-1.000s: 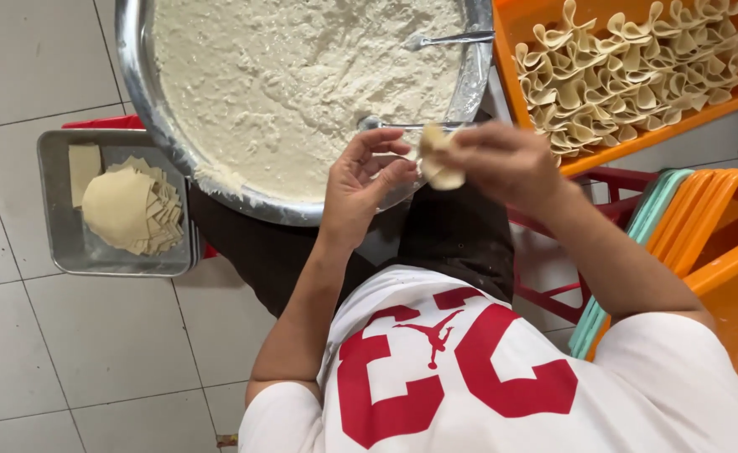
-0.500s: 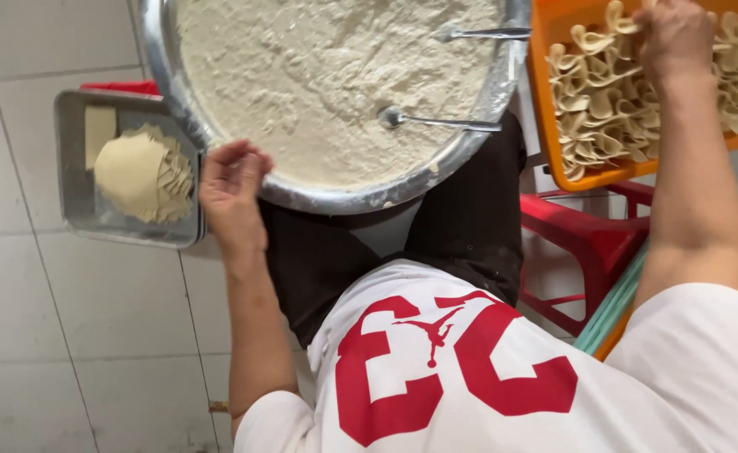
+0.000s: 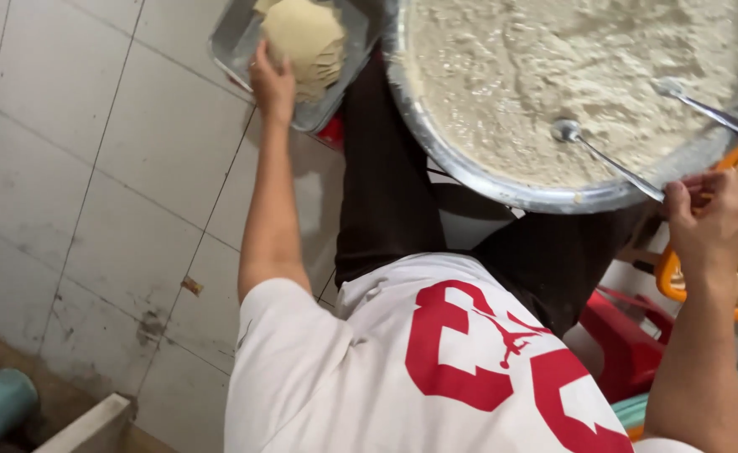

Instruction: Manually assembling wontons by scooping filling onto wrappers and folding them into a specific shape.

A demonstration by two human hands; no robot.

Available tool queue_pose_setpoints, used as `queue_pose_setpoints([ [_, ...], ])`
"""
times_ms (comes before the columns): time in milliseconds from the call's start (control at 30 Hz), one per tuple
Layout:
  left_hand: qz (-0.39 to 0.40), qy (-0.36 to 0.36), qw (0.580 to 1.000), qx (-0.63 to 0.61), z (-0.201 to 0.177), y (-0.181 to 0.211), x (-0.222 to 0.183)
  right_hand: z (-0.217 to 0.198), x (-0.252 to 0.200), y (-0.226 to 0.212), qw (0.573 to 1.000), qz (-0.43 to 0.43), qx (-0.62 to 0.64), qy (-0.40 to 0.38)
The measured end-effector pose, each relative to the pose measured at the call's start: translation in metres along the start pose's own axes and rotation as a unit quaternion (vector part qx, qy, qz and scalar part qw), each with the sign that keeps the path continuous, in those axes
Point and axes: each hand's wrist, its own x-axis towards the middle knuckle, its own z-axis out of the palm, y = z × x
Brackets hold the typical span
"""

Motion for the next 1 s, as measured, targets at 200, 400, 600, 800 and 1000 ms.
queue_pose_setpoints([
  [200,-0.038,-0.006,0.999,0.034,-0.024,0.041,0.021,-0.006,-0.003,-0.072,0.984,0.081,0.153,-0.030],
  [400,0.011,0.009,1.000,0.014,-0.007,-0.017,0.055,0.015,0.018,-0.082,0.993,-0.078,-0.084,-0.039],
  [600,-0.117,-0.007,0.992,-0.036,-0.023,0.002,0.056,0.008,0.029,-0.106,0.903,-0.189,-0.385,0.019],
  [800,-0.004,0.074,0.997,-0.022,-0.053,0.056,0.038,0.014,0.070,-0.093,0.916,-0.157,-0.361,0.075],
  [1000,0.071,0.077,0.994,-0.023,-0.056,0.050,0.036,0.047,0.089,-0.095,0.958,-0.157,-0.240,0.027],
])
